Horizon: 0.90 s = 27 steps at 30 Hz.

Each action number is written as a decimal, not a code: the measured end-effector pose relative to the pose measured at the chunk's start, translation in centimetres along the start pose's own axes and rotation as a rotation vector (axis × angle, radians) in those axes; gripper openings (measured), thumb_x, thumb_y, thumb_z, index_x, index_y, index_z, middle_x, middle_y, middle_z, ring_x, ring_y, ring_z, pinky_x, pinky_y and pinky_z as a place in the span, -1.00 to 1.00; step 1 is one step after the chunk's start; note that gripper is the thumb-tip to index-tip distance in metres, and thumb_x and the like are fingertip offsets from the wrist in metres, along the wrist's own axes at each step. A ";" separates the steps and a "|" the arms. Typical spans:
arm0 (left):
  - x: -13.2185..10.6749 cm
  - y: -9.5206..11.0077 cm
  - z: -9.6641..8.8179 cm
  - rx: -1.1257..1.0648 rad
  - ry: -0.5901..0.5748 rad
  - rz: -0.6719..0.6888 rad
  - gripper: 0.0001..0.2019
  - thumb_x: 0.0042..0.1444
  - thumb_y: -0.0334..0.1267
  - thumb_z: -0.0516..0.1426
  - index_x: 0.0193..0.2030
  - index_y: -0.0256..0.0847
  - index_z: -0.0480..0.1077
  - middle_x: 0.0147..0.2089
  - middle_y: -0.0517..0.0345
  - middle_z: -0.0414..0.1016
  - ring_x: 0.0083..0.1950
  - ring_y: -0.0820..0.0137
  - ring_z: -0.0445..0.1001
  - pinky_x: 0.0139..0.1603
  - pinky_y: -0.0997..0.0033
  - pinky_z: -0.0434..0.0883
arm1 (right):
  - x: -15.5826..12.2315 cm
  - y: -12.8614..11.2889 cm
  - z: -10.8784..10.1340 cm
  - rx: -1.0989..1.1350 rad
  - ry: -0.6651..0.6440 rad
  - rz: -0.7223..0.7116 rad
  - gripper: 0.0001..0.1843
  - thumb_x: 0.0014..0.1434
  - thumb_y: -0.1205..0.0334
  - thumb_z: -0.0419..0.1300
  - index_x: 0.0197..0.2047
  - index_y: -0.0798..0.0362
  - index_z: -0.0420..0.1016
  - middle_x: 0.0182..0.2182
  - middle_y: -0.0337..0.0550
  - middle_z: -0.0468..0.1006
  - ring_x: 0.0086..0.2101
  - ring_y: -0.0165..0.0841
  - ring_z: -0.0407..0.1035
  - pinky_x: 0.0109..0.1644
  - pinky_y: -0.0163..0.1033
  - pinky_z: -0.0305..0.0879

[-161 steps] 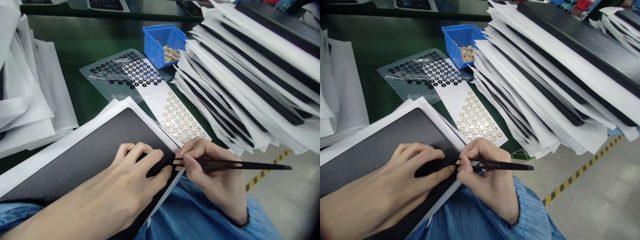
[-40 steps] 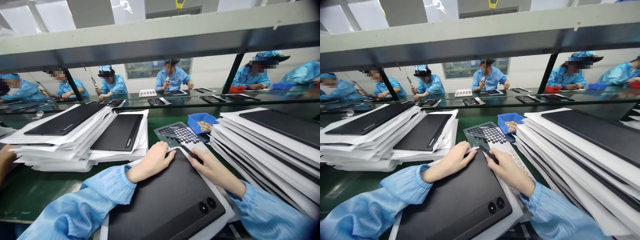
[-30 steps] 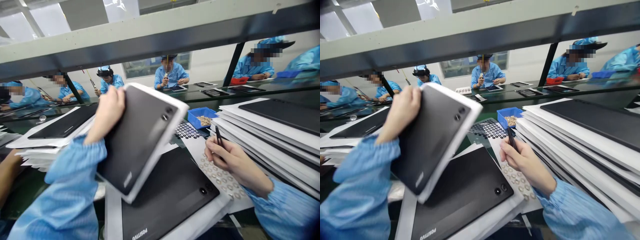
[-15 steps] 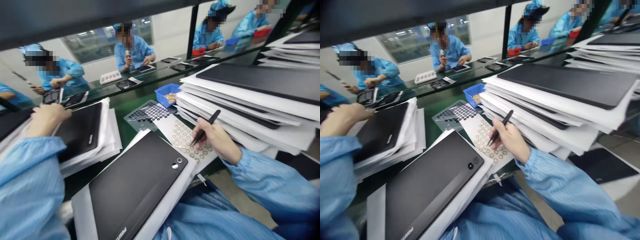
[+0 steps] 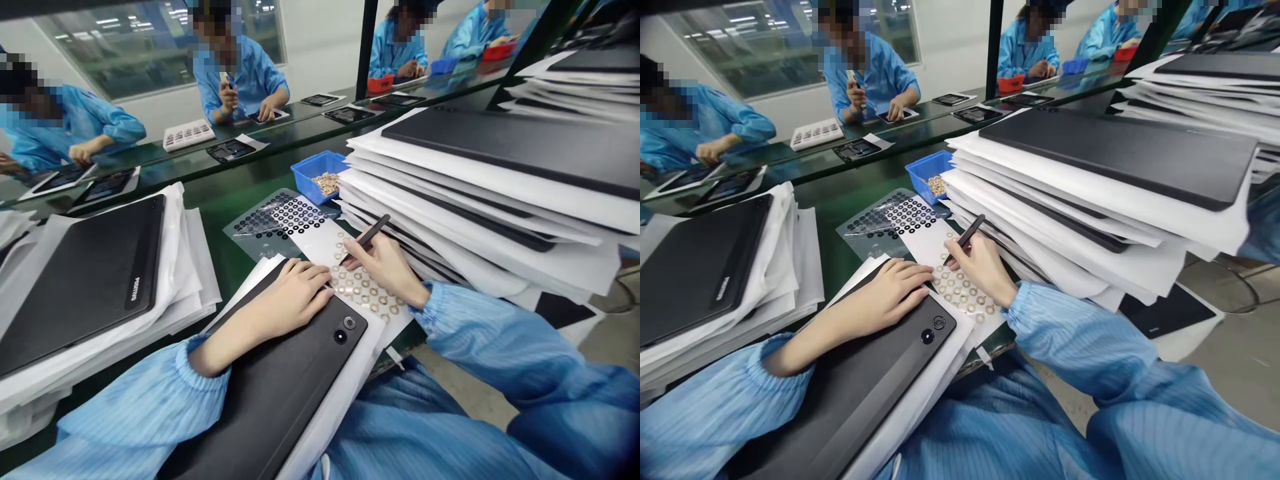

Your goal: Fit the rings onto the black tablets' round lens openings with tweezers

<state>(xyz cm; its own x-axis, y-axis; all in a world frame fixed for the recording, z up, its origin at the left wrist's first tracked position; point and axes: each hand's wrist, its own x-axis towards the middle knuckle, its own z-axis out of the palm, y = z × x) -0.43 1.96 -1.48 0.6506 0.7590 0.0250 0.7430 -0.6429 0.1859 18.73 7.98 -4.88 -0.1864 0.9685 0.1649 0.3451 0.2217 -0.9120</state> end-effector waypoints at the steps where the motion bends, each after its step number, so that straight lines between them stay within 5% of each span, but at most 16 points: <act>1: -0.1 -0.1 -0.1 -0.007 -0.009 -0.002 -0.64 0.38 -0.19 -0.13 0.09 -0.33 0.36 0.14 -0.08 0.42 0.16 0.22 0.33 0.21 0.13 0.18 | -0.1 0.1 0.0 -0.023 0.006 -0.008 -0.72 0.19 0.05 0.18 -0.37 0.12 0.39 -0.54 -0.09 0.60 -0.50 -0.26 0.56 -0.49 -0.32 0.46; 6: 0.0 0.0 -0.4 0.000 -0.011 0.012 -0.62 0.39 -0.18 -0.14 0.05 -0.32 0.39 0.15 -0.08 0.41 0.14 0.22 0.34 0.19 0.12 0.18 | 0.2 0.4 0.1 0.009 -0.002 -0.013 -0.71 0.15 0.02 0.22 -0.38 0.11 0.40 -0.55 -0.10 0.59 -0.49 -0.25 0.55 -0.45 -0.27 0.47; 14: -0.1 -0.4 0.1 0.016 0.042 0.022 -0.60 0.38 -0.17 -0.13 0.09 -0.37 0.38 0.14 -0.10 0.42 0.18 0.17 0.30 0.25 0.09 0.19 | -3.8 -2.0 -1.0 0.532 -0.121 0.069 -0.63 0.05 -0.07 0.31 -0.38 0.06 0.34 -0.58 -0.26 0.52 -0.59 -0.37 0.48 -0.51 -0.29 0.49; 21: -4.7 3.5 -0.6 -0.079 0.125 0.006 -0.67 0.34 -0.28 -0.06 0.16 -0.35 0.25 0.21 -0.13 0.28 0.27 0.26 0.22 0.29 0.22 0.26 | -8.5 -1.6 -0.1 0.698 -0.077 0.182 -0.70 0.24 -0.01 0.15 -0.33 0.01 0.21 -0.64 -0.38 0.43 -0.69 -0.47 0.37 -0.68 -0.39 0.34; 27: -6.3 5.1 0.4 -0.037 0.076 0.098 -0.68 0.31 -0.30 -0.01 0.18 -0.16 0.28 0.18 -0.07 0.30 0.33 0.05 0.11 0.28 -0.24 0.16 | -8.7 -1.4 0.5 0.622 -0.011 0.184 -0.74 0.26 0.00 0.12 -0.30 -0.04 0.17 -0.67 -0.42 0.38 -0.72 -0.47 0.32 -0.68 -0.36 0.31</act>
<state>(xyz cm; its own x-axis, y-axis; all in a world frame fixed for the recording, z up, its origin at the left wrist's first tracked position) -0.63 -6.14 -1.11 0.7053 0.6989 0.1187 0.6690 -0.7116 0.2146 19.42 -0.86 -5.22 -0.1851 0.9826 -0.0161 -0.2241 -0.0581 -0.9728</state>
